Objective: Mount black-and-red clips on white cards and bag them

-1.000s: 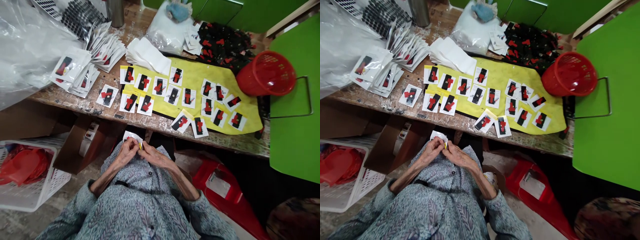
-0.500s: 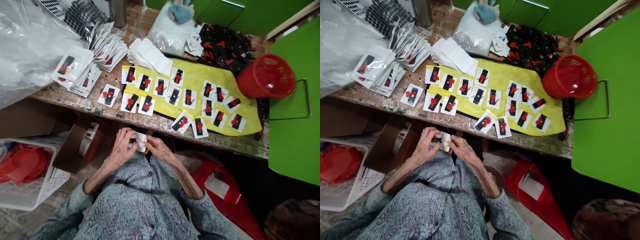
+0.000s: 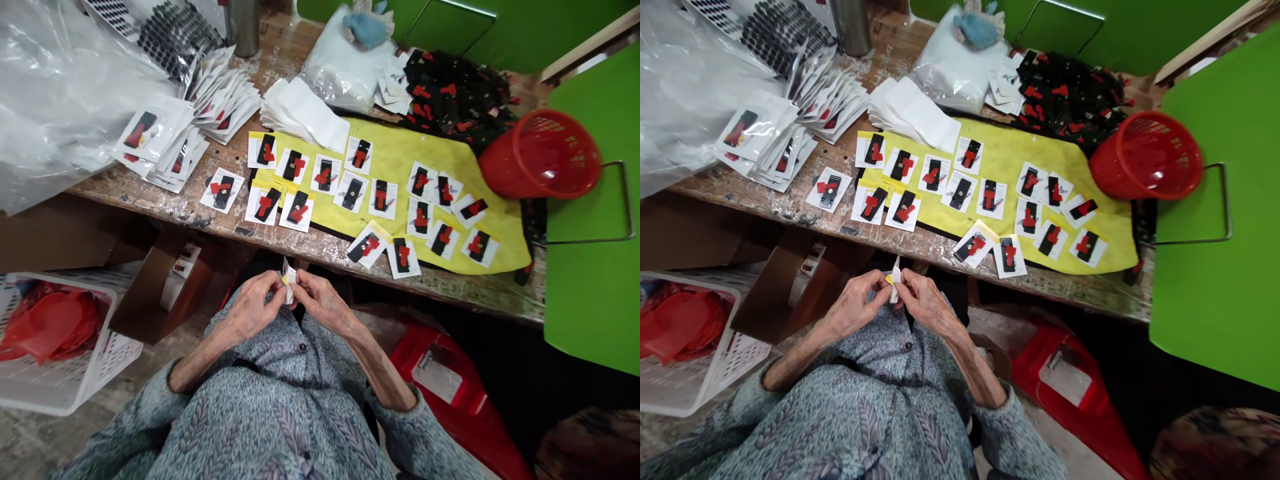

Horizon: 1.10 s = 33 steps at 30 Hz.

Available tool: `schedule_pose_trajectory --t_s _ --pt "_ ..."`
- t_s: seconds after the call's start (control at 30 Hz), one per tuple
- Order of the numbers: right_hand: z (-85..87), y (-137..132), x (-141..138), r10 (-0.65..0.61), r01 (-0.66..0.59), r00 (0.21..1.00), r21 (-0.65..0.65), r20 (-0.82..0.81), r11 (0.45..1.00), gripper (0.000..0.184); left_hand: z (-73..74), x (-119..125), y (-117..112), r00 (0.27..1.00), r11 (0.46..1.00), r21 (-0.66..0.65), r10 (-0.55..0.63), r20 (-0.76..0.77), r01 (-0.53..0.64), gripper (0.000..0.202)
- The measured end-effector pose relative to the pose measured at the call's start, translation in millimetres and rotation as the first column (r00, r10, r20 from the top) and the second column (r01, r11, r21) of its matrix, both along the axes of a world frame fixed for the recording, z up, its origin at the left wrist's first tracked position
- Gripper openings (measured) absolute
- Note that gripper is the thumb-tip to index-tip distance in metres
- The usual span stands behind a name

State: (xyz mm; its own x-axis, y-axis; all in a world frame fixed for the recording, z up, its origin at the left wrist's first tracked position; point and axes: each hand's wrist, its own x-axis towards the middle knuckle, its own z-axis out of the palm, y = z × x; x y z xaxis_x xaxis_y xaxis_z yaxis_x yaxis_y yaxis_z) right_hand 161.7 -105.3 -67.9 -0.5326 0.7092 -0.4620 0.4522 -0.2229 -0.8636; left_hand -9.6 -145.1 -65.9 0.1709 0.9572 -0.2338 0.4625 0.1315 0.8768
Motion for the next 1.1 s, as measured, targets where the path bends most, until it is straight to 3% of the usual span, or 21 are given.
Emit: schedule_pose_trajectory --t_s 0.13,0.2,0.33,0.5,0.57,0.67,0.87,0.93,1.03,1.1 --pt "0.1 -1 -1 0.005 -0.030 0.984 0.140 0.178 0.990 0.016 0.0 7 -8 0.975 0.986 0.142 0.114 -0.191 -0.088 0.018" --pt "-2.5 1 -3 -0.006 -0.015 0.987 0.127 0.163 0.992 0.016 0.0 12 -11 0.971 0.977 0.185 0.141 -0.195 -0.105 0.019" --pt "-6.4 7 -7 -0.015 0.015 1.000 -0.022 -0.010 1.000 0.021 2.5 16 -13 0.986 0.985 0.149 0.101 -0.133 -0.081 0.019" --pt "8.0 15 -2 0.080 -0.091 0.992 0.117 0.094 0.989 0.028 16.1 -5 6 0.980 0.984 0.175 0.068 -0.189 -0.035 0.012" --pt "15.2 18 2 0.115 -0.125 0.990 0.123 0.081 0.985 0.025 20.5 -17 18 0.993 0.990 0.131 -0.026 -0.111 0.041 0.018" --pt "21.3 23 6 0.168 -0.168 0.986 0.052 0.005 0.984 0.025 20.6 -27 32 0.975 0.985 -0.039 -0.162 0.150 0.169 0.022" --pt "18.7 26 0 0.171 -0.171 0.985 0.016 0.009 0.985 0.028 8.8 -26 33 0.932 0.990 -0.083 -0.080 0.355 0.116 0.021" --pt "16.3 28 -1 0.148 -0.154 0.986 -0.080 -0.072 0.985 0.028 6.2 -26 32 0.926 0.988 -0.128 -0.035 0.377 0.090 0.020" --pt "14.9 30 -2 0.197 -0.261 0.946 -0.241 -0.258 0.935 0.024 5.5 -25 32 0.905 0.978 -0.200 0.026 0.425 0.066 0.019" --pt "15.8 32 -3 0.249 -0.293 0.942 -0.194 -0.224 0.936 0.022 6.0 -22 32 0.899 0.978 -0.197 0.030 0.438 0.064 0.018"
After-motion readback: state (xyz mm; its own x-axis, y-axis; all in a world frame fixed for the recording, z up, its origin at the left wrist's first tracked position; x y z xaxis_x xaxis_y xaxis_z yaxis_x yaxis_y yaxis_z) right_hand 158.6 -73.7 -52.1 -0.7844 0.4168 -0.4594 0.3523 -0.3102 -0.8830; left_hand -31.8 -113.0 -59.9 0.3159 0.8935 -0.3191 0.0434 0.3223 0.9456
